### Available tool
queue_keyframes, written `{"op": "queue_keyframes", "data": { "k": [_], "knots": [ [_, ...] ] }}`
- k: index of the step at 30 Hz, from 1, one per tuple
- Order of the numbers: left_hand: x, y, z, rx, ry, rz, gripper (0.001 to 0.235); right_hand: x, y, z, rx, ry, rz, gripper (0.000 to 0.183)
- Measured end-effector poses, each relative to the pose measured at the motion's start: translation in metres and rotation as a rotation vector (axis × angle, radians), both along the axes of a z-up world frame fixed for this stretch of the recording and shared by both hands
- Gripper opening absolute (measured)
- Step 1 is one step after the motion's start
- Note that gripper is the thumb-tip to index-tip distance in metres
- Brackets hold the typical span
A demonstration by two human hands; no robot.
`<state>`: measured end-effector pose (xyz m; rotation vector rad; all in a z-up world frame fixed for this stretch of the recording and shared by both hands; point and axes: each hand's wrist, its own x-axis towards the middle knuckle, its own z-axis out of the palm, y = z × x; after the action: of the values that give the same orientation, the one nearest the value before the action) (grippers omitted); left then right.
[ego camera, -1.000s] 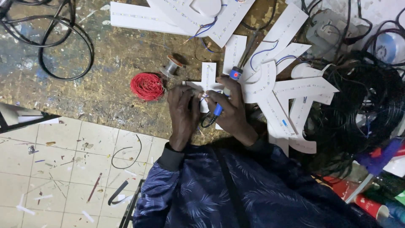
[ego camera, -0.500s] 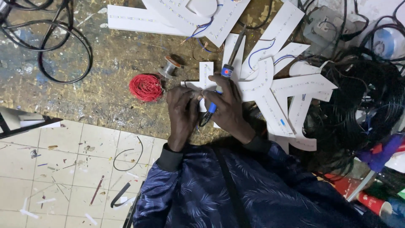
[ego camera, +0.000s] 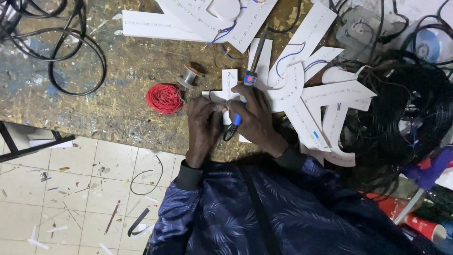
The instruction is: Soldering electrical wires to LED strips mounted on plastic sign letters at a workbench.
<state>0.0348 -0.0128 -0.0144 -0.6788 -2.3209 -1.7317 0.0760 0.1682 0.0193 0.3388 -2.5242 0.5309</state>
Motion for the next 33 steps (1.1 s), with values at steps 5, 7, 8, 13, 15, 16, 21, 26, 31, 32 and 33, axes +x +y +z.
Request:
{"op": "queue_keyframes", "data": {
  "k": [5, 7, 8, 13, 15, 16, 21, 26, 31, 32, 33],
  "knots": [
    [-0.001, -0.003, 0.004, 0.008, -0.013, -0.004, 0.003, 0.000, -0.001, 0.005, 0.007, 0.002, 0.003, 0.005],
    [-0.002, -0.002, 0.007, 0.015, -0.012, -0.006, 0.003, 0.000, -0.002, 0.006, 0.008, -0.010, -0.001, 0.004],
    [-0.002, -0.002, 0.004, 0.005, -0.011, -0.011, 0.004, 0.000, -0.002, 0.005, 0.005, 0.001, 0.000, 0.006],
    [-0.006, -0.004, 0.008, -0.066, 0.015, -0.057, 0.009, -0.002, -0.001, -0.003, 0.010, 0.030, 0.003, 0.015],
    [-0.006, -0.002, 0.036, -0.170, -0.006, -0.112, 0.006, -0.002, -0.001, -0.001, 0.006, 0.013, -0.004, 0.013],
    [-0.004, -0.002, 0.029, -0.170, -0.002, -0.112, 0.006, -0.001, 0.000, -0.003, 0.005, 0.017, -0.004, 0.013],
    [-0.003, 0.000, 0.018, -0.405, 0.049, -0.067, 0.009, 0.000, 0.003, -0.013, -0.015, 0.011, 0.003, 0.012],
    [-0.003, 0.000, 0.005, -0.395, 0.086, -0.070, 0.009, -0.001, -0.001, -0.003, 0.013, 0.036, 0.002, 0.009],
    [0.000, 0.004, -0.021, -0.324, 0.110, -0.102, 0.011, -0.004, -0.003, 0.000, 0.029, 0.068, -0.011, 0.008],
    [-0.001, 0.004, -0.020, -0.276, 0.088, -0.131, 0.014, -0.004, -0.002, -0.001, 0.034, 0.062, -0.008, 0.008],
    [-0.001, 0.003, -0.018, -0.227, 0.066, -0.159, 0.016, -0.005, -0.002, -0.001, 0.040, 0.057, -0.005, 0.008]
  ]
}}
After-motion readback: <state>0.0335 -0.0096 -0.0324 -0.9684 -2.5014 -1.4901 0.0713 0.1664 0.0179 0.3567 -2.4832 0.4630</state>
